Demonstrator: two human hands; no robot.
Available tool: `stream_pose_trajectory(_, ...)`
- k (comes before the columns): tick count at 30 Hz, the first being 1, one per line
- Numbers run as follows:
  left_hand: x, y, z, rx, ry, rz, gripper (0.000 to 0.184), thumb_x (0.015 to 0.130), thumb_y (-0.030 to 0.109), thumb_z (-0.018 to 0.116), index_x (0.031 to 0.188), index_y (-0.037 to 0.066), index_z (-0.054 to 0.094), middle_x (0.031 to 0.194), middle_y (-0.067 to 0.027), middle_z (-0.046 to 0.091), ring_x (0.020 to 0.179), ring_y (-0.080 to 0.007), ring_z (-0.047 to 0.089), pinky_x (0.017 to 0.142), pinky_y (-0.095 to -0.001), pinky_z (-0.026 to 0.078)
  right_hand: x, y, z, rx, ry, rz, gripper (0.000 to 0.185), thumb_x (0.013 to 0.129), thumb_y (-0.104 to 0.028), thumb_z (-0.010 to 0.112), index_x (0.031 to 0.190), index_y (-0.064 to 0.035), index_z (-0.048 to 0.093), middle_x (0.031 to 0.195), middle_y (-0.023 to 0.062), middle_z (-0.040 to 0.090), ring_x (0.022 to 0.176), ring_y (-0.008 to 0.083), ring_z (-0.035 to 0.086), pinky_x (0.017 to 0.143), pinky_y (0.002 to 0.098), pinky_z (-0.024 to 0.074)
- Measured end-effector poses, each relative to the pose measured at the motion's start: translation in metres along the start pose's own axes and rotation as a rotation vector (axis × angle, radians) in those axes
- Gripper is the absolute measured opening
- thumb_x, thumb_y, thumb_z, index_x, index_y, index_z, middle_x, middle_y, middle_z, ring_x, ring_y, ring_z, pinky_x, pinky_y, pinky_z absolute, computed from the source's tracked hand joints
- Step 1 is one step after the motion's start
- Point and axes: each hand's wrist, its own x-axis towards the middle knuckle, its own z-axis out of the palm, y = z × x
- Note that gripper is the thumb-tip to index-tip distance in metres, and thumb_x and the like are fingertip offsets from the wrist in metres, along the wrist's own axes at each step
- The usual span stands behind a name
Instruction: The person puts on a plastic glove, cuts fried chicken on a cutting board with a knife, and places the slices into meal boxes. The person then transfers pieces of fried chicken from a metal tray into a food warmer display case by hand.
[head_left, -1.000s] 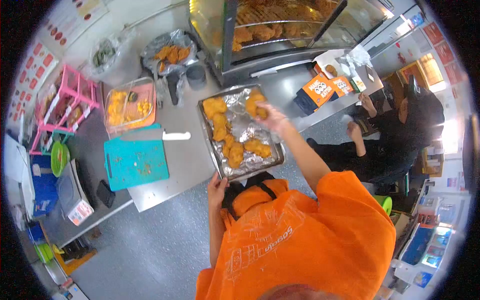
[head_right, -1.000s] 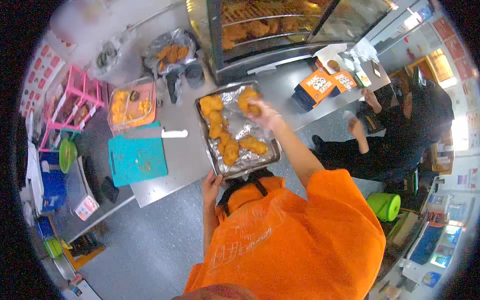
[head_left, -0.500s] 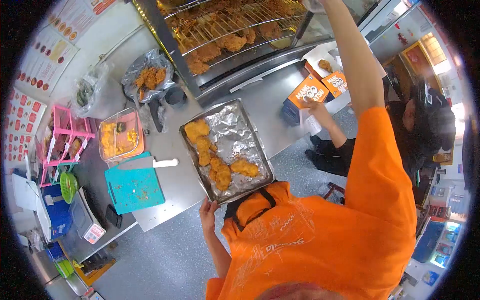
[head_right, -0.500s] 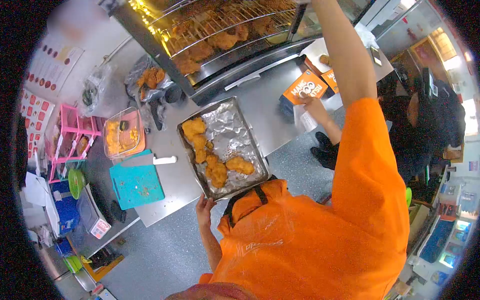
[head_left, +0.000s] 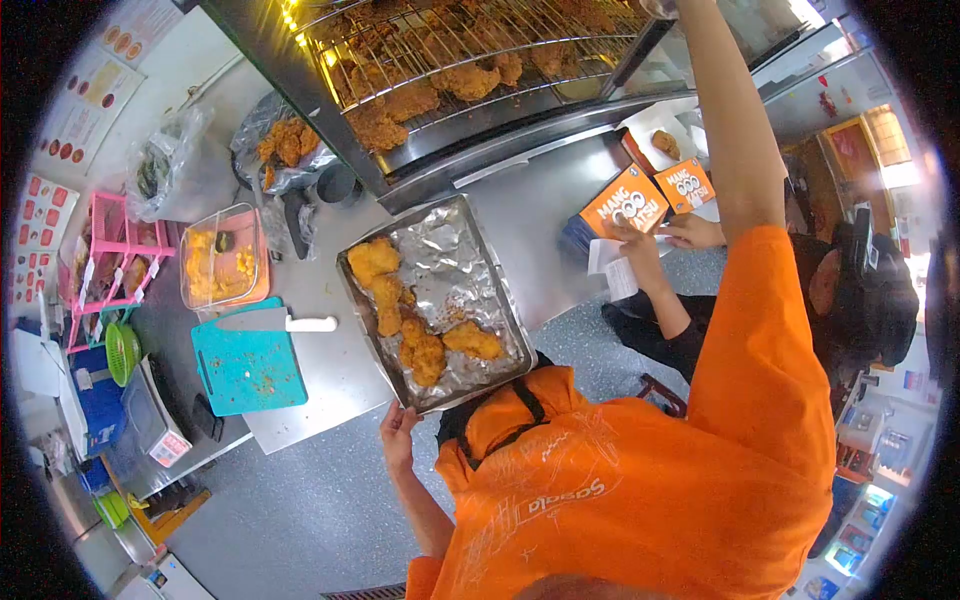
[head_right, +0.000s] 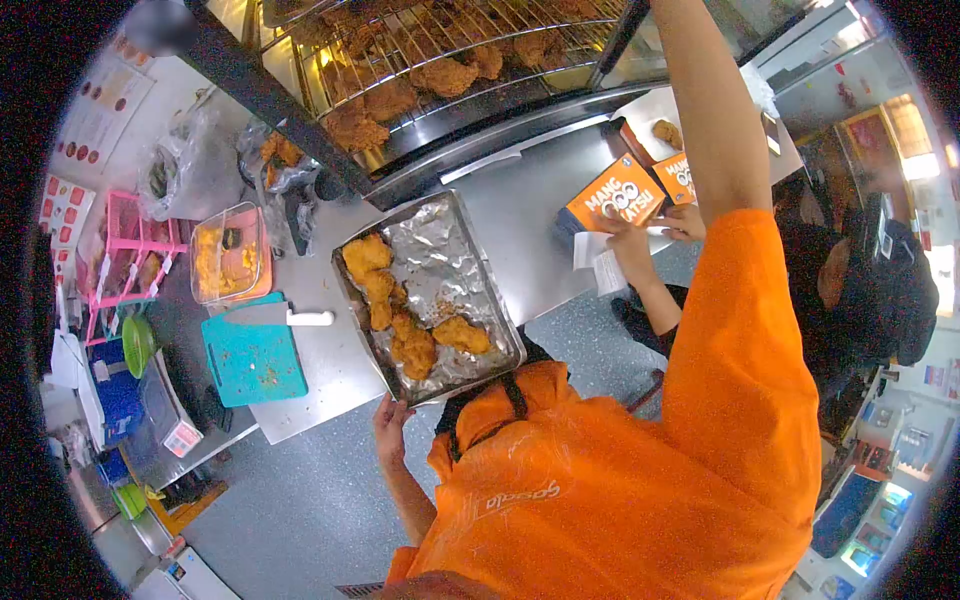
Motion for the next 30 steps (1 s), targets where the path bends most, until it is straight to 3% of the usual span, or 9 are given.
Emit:
stream_pose_trajectory(5, -0.003, 0.013, 0.003, 0.052, -0.085, 0.023, 0.053, 0.092, 0.012, 0.063, 0.138, -0.005, 0.043, 0.090, -0.0058, 0.066, 0.081, -0.0140, 0.062, 0.079, -0.0319, 0.053, -0.002, -0.008, 0.005, -0.020, 0.000, -0.030, 0.038, 0.086, -0.026, 0.063, 0.119, -0.0087, 0.058, 0.120, 0.0110, 0.061, 0.109, 0.0233, 0.058, 0.090, 0.0380, 0.0484)
stream_pose_trajectory(12, -0.003, 0.010, 0.003, 0.022, -0.041, 0.045, 0.050, 0.091, 0.010, 0.064, 0.135, -0.005, 0.046, 0.089, -0.0052, 0.066, 0.079, -0.0131, 0.062, 0.076, -0.0300, 0.053, 0.006, -0.049, 0.015, -0.081, 0.013, -0.178, 0.037, 0.087, -0.026, 0.062, 0.119, -0.0087, 0.058, 0.119, 0.0113, 0.062, 0.109, 0.0241, 0.058, 0.092, 0.0381, 0.0479)
stream_pose_trajectory(18, 0.003, 0.008, 0.001, 0.032, -0.055, 0.070, 0.047, 0.091, 0.008, 0.064, 0.133, -0.007, 0.048, 0.094, -0.0062, 0.068, 0.078, -0.0123, 0.062, 0.074, -0.0288, 0.052, 0.129, -0.142, -0.048, -0.377, 0.332, -0.459, 0.036, 0.087, -0.025, 0.061, 0.119, -0.0086, 0.059, 0.119, 0.0116, 0.062, 0.110, 0.0249, 0.058, 0.093, 0.0382, 0.0474)
stream_pose_trajectory(24, -0.005, 0.020, 0.006, 0.002, -0.056, 0.073, 0.045, 0.091, 0.006, 0.063, 0.131, -0.008, 0.049, 0.092, -0.0057, 0.067, 0.078, -0.0117, 0.061, 0.073, -0.0290, 0.051, 0.223, -0.143, -0.055, -0.654, 0.348, -0.321, 0.035, 0.088, -0.025, 0.060, 0.119, -0.0086, 0.059, 0.118, 0.0118, 0.063, 0.110, 0.0256, 0.058, 0.094, 0.0382, 0.0470)
stream_pose_trajectory(30, -0.003, 0.013, 0.003, 0.110, -0.058, 0.080, 0.041, 0.091, 0.007, 0.063, 0.129, -0.005, 0.052, 0.089, -0.0023, 0.064, 0.081, -0.0106, 0.059, 0.073, -0.0282, 0.050, 0.242, -0.113, -0.039, -0.778, 0.277, -0.278, 0.034, 0.088, -0.024, 0.059, 0.119, -0.0086, 0.059, 0.118, 0.0121, 0.063, 0.110, 0.0263, 0.059, 0.095, 0.0383, 0.0465)
